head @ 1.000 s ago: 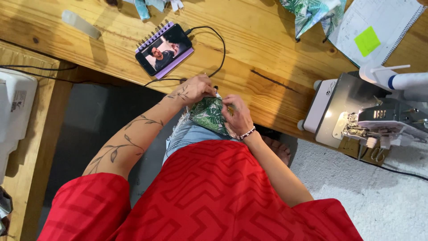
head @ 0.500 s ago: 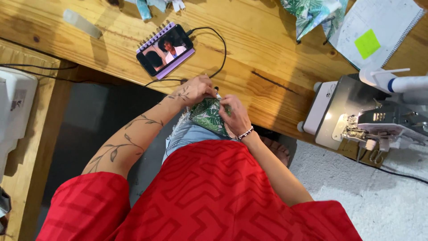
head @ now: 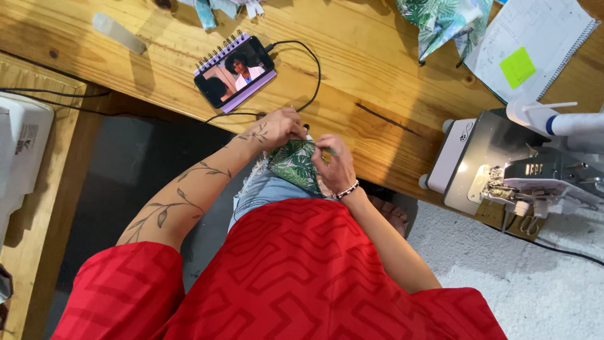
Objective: Folding and aligning fabric pieces on a workbench to prepare them for sewing
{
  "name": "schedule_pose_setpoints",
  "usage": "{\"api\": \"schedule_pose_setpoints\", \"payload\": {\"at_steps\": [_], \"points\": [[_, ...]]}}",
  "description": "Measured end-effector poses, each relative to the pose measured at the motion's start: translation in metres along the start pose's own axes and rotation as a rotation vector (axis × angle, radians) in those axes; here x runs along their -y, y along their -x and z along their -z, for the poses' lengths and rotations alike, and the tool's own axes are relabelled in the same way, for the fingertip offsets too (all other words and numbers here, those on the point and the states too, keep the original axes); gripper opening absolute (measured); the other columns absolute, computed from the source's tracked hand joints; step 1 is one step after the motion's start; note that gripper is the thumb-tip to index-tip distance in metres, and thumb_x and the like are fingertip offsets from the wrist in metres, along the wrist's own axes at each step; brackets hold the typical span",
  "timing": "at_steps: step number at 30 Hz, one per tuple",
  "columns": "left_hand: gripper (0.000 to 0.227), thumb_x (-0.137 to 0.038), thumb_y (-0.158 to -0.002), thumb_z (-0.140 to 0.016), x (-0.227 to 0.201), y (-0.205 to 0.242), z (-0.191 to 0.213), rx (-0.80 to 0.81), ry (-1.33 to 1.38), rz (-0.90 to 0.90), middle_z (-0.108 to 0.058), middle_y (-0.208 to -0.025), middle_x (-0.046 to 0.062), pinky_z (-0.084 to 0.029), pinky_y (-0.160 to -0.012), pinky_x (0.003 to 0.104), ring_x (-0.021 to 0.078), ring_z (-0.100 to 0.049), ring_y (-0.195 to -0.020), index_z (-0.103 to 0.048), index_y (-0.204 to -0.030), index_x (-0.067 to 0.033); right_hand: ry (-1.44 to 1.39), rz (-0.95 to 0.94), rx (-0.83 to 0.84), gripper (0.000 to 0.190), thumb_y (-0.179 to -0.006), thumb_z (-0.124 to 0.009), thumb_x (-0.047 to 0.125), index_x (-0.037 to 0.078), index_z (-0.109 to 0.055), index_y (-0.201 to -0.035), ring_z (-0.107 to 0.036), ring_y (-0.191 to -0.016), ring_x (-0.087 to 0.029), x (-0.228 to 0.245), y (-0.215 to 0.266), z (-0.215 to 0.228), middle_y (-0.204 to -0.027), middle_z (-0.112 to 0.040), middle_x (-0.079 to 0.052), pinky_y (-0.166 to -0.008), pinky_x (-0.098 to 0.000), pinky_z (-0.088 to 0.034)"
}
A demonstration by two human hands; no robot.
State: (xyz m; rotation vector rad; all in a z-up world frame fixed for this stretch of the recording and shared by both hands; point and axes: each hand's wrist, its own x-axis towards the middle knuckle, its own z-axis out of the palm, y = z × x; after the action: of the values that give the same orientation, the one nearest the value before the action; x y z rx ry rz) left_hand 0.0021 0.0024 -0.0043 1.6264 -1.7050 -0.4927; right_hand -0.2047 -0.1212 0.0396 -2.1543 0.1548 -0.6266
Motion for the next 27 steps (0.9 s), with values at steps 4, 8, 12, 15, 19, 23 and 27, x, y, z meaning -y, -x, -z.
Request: {"api": "schedule_pose_setpoints", "payload": {"at_steps": [4,8,12,15,19,23,27], "points": [[0.013,-0.018,-0.087,-0.07,0.002,0.0,0.0,0.023,-0.017,0.012,-0.064,-0.08,0.003,-0.057,-0.08,0.039,0.0273,-0.066,-0.092,-0.08,-0.089,-0.0257,-0.022,0.029,0.05,0.011,-0.092,-0.066,0.004,0.007,-0.063,-0.103,-0.066,-0.096,-0.035,0.001,-0.003,-0.009,-0.1,-0.064,-0.014,-0.085,-0.0422,-0.054],[0.015,-0.018,-0.085,-0.071,0.008,-0.002,0.002,0.061,0.007,0.015,-0.064,-0.081,0.001,-0.057,-0.083,0.039,0.0258,-0.066,-0.093,-0.08,-0.091,-0.0284,-0.052,0.025,0.111,0.015,-0.09,-0.066,0.001,0.007,-0.061,-0.103,-0.066,-0.099,-0.036,0.014,-0.01,-0.009,-0.102,-0.064,-0.014,-0.085,-0.0444,-0.054],[0.013,-0.02,-0.083,-0.072,0.022,0.003,-0.013,0.063,0.022,0.008,-0.062,-0.08,-0.001,-0.057,-0.081,0.037,0.0243,-0.064,-0.092,-0.079,-0.089,-0.0289,-0.112,-0.017,0.199,0.016,-0.093,-0.066,0.007,0.01,-0.062,-0.107,-0.064,-0.108,-0.037,0.016,-0.01,-0.011,-0.107,-0.064,-0.012,-0.091,-0.0451,-0.054],[0.013,-0.015,-0.085,-0.071,0.006,-0.002,-0.001,0.044,0.0,-0.008,-0.063,-0.08,0.005,-0.057,-0.079,0.04,0.029,-0.064,-0.09,-0.08,-0.09,-0.0234,-0.032,-0.008,0.174,0.014,-0.095,-0.065,0.009,0.009,-0.059,-0.107,-0.065,-0.103,-0.037,0.013,-0.007,-0.006,-0.106,-0.063,-0.013,-0.087,-0.0454,-0.054],[0.016,-0.017,-0.083,-0.071,0.015,0.001,-0.009,0.053,0.006,-0.005,-0.063,-0.082,0.003,-0.057,-0.081,0.038,0.026,-0.064,-0.092,-0.08,-0.091,-0.0266,-0.015,-0.017,0.181,0.015,-0.095,-0.066,0.011,0.011,-0.059,-0.107,-0.065,-0.104,-0.037,0.013,-0.006,-0.01,-0.108,-0.062,-0.013,-0.086,-0.0474,-0.054],[0.015,-0.014,-0.082,-0.07,0.015,0.0,-0.007,0.066,0.015,-0.017,-0.064,-0.082,0.005,-0.057,-0.082,0.04,0.0291,-0.064,-0.092,-0.079,-0.089,-0.0228,-0.051,-0.034,0.173,0.014,-0.094,-0.065,0.006,0.01,-0.06,-0.106,-0.064,-0.107,-0.037,0.017,-0.008,-0.009,-0.107,-0.063,-0.013,-0.09,-0.0456,-0.054],[0.02,-0.015,-0.081,-0.065,0.02,0.001,-0.012,0.065,-0.003,-0.017,-0.063,-0.082,0.004,-0.056,-0.084,0.041,0.0281,-0.064,-0.093,-0.079,-0.09,-0.0264,0.007,-0.008,0.168,0.015,-0.092,-0.065,0.004,0.012,-0.061,-0.105,-0.065,-0.105,-0.036,0.019,-0.011,-0.012,-0.106,-0.064,-0.012,-0.089,-0.0431,-0.054]]}}
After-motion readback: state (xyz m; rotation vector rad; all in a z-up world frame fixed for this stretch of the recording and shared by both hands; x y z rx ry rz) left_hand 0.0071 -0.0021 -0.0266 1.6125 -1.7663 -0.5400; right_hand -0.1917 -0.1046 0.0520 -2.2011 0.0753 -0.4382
